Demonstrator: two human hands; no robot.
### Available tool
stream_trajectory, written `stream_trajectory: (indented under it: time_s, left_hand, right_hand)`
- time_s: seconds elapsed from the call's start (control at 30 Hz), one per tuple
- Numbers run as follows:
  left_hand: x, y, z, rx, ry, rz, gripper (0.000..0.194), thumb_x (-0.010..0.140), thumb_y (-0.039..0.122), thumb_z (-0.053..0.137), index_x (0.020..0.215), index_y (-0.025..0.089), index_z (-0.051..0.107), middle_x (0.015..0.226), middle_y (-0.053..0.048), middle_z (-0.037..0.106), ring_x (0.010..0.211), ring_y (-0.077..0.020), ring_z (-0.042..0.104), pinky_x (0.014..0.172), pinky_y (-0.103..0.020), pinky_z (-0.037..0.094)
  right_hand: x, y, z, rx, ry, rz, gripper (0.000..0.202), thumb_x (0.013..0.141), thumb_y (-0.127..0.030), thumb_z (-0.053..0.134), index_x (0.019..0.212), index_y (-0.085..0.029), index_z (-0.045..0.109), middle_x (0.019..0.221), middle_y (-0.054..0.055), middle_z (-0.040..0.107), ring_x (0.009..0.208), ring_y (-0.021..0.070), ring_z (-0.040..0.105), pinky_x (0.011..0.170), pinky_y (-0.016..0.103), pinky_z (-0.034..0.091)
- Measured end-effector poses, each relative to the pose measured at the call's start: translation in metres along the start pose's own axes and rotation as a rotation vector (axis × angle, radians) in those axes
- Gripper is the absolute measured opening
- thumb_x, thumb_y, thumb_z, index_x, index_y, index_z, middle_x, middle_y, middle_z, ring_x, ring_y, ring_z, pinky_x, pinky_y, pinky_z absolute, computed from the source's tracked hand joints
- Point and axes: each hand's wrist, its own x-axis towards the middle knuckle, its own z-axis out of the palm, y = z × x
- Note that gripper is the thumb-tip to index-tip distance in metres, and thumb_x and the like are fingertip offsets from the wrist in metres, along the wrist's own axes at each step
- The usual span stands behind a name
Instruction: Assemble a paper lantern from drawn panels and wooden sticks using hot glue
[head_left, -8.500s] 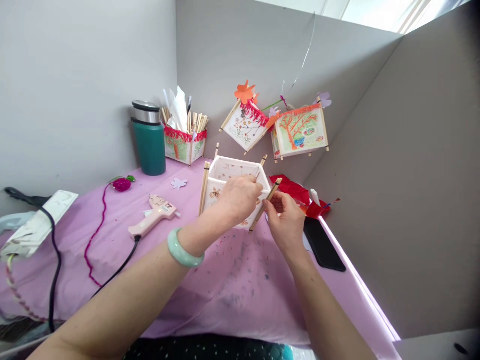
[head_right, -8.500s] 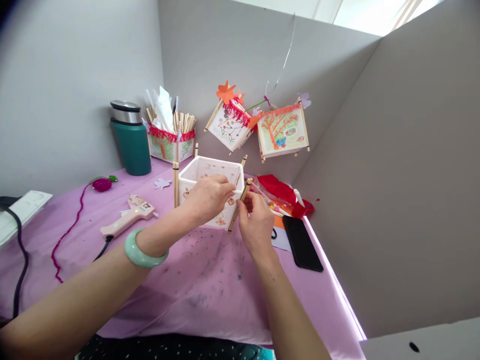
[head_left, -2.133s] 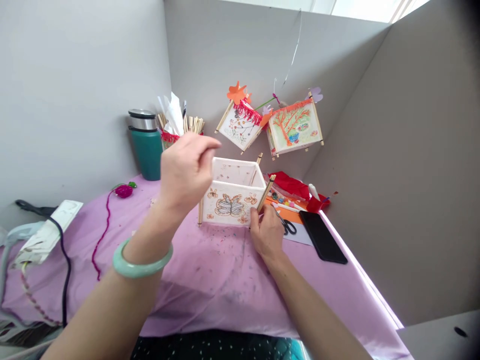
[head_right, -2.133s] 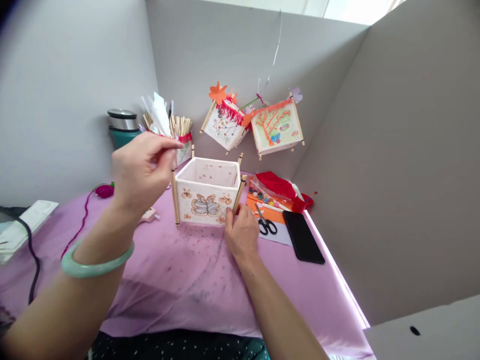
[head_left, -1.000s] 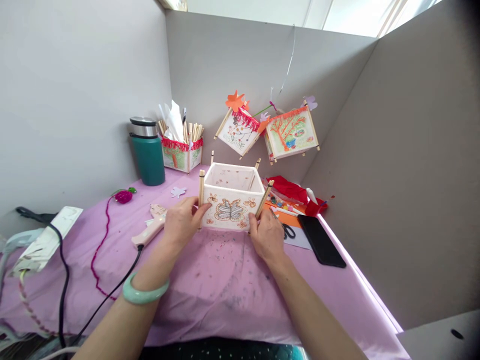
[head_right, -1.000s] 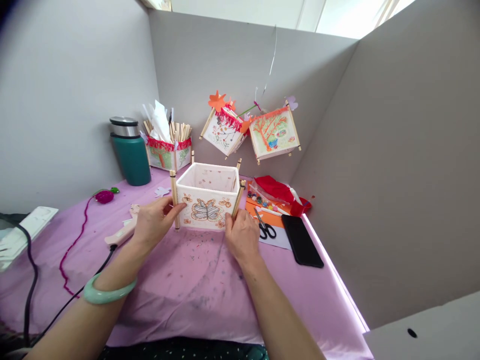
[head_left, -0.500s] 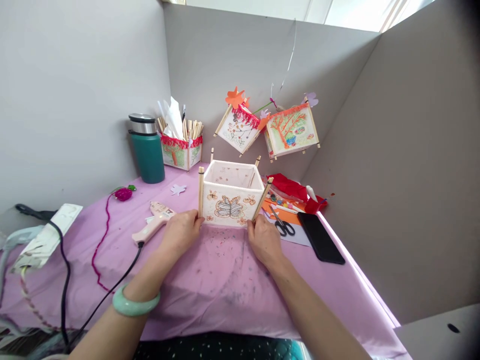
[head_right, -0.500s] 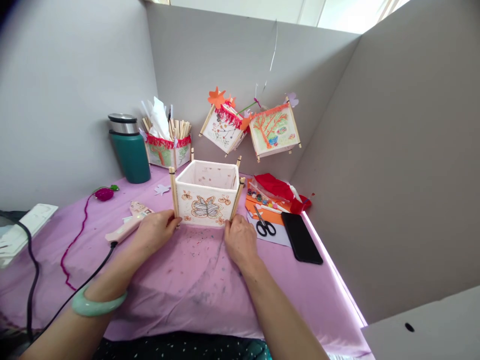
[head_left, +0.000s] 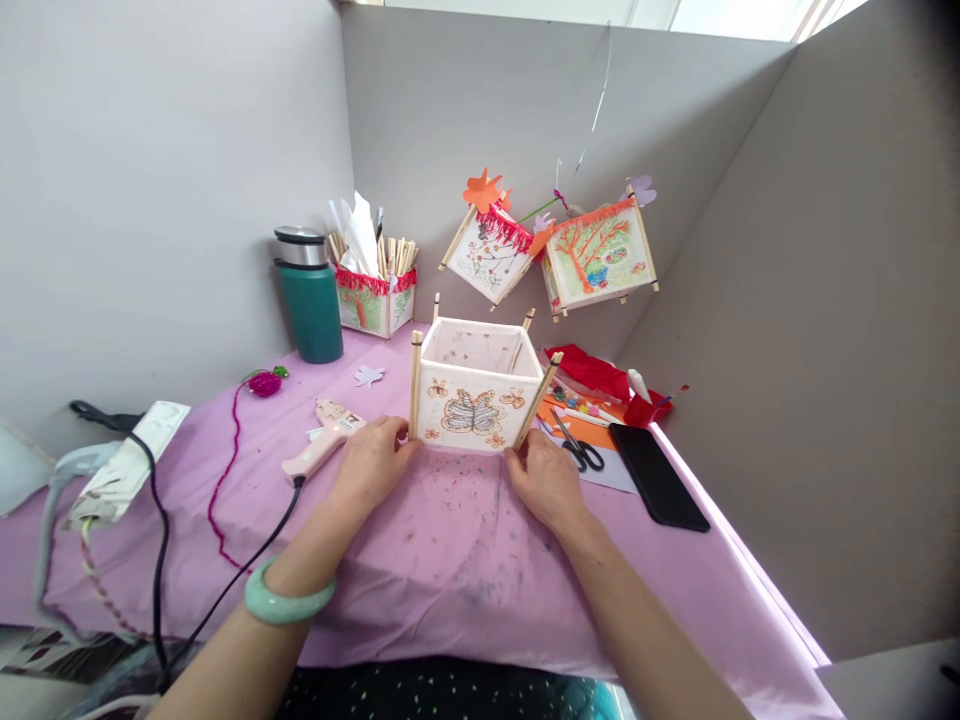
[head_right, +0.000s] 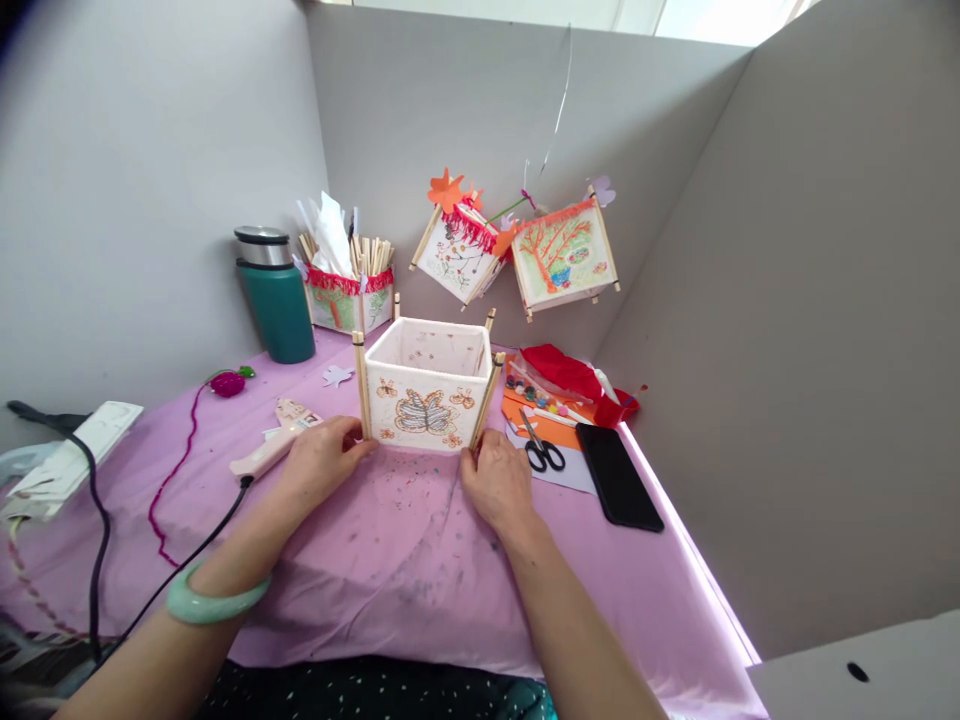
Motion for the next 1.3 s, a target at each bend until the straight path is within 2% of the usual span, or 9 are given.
stream_trajectory:
  time_s: [0.3,0.43,0.57,0.63,0.7,0.77,0.87,1.03,1.3]
  left_hand:
    - [-0.001,0.01,0.001,0.19,-0.042,-0.014,0.026,0.087,0.032,0.041,0.075,0.018,0.059,0.081,-0.008,0.066,0.077,-0.0234,0.061,0.063,-0.033,0.037]
    - [0.001,0.009,0.002,0.184,-0.037,-0.008,0.025,0.086,0.031,0.042,0.073,0.018,0.059,0.079,-0.009,0.066,0.076,-0.0236,0.061,0.063,-0.033,0.037]
    - [0.002,0.003,0.002,0.104,-0.049,-0.063,0.026,0.084,0.039,0.048,0.073,0.019,0.06,0.078,-0.007,0.067,0.073,-0.0228,0.061,0.059,-0.031,0.036]
    - [0.002,0.0,0.001,0.037,-0.005,-0.084,0.03,0.08,0.048,0.054,0.078,0.019,0.061,0.082,-0.007,0.067,0.072,-0.0214,0.06,0.059,-0.03,0.037]
    - [0.005,0.0,-0.001,-0.05,0.106,-0.065,0.036,0.079,0.052,0.056,0.088,0.018,0.061,0.09,-0.007,0.066,0.07,-0.0191,0.06,0.06,-0.03,0.039]
    - [0.009,0.004,-0.007,-0.158,0.231,-0.017,0.037,0.08,0.05,0.055,0.096,0.017,0.06,0.095,-0.007,0.066,0.069,-0.0167,0.059,0.063,-0.029,0.042]
    - [0.019,0.015,-0.021,-0.294,0.349,0.03,0.033,0.083,0.045,0.054,0.099,0.017,0.06,0.095,-0.006,0.066,0.07,-0.0152,0.059,0.064,-0.028,0.045]
    - [0.035,0.033,-0.039,-0.38,0.435,0.059,0.027,0.084,0.04,0.053,0.094,0.018,0.065,0.089,-0.004,0.068,0.072,-0.0153,0.061,0.067,-0.028,0.046]
    - [0.038,0.04,-0.04,-0.412,0.475,-0.015,0.021,0.081,0.035,0.058,0.087,0.019,0.069,0.082,-0.003,0.072,0.069,-0.016,0.064,0.067,-0.028,0.046]
  right_hand:
    - [-0.002,-0.005,-0.002,-0.031,-0.043,-0.028,0.022,0.091,-0.025,0.041,0.097,-0.011,0.056,0.095,0.014,0.066,0.088,0.0246,0.062,0.071,0.032,0.035]
    - [-0.002,-0.004,-0.002,-0.025,-0.06,-0.036,0.023,0.091,-0.024,0.04,0.098,-0.01,0.056,0.096,0.016,0.066,0.09,0.0255,0.061,0.072,0.032,0.036]
    - [-0.001,0.005,-0.002,0.078,-0.052,-0.011,0.021,0.091,-0.032,0.045,0.093,-0.014,0.056,0.09,0.012,0.066,0.084,0.0242,0.062,0.068,0.032,0.037]
    - [0.0,0.01,-0.003,0.178,-0.01,-0.026,0.019,0.088,-0.034,0.049,0.092,-0.016,0.055,0.089,0.008,0.065,0.08,0.0219,0.061,0.068,0.031,0.037]
    - [0.001,0.013,-0.005,0.29,0.056,-0.059,0.018,0.087,-0.034,0.052,0.091,-0.017,0.053,0.088,0.005,0.063,0.077,0.0196,0.059,0.068,0.03,0.039]
    - [0.004,0.014,-0.009,0.394,0.138,-0.077,0.02,0.087,-0.037,0.053,0.092,-0.018,0.053,0.087,0.004,0.062,0.075,0.0179,0.057,0.068,0.029,0.039]
    - [0.011,0.008,-0.019,0.516,0.291,-0.063,0.026,0.088,-0.043,0.052,0.096,-0.018,0.053,0.089,0.003,0.061,0.072,0.0159,0.055,0.067,0.028,0.04]
    - [0.026,-0.004,-0.033,0.552,0.488,-0.037,0.024,0.089,-0.042,0.049,0.09,-0.018,0.053,0.082,0.002,0.058,0.071,0.0155,0.053,0.065,0.028,0.038]
    - [0.032,-0.007,-0.032,0.378,0.572,-0.045,0.02,0.09,-0.035,0.044,0.076,-0.02,0.044,0.072,0.001,0.051,0.067,0.0169,0.048,0.062,0.028,0.033]
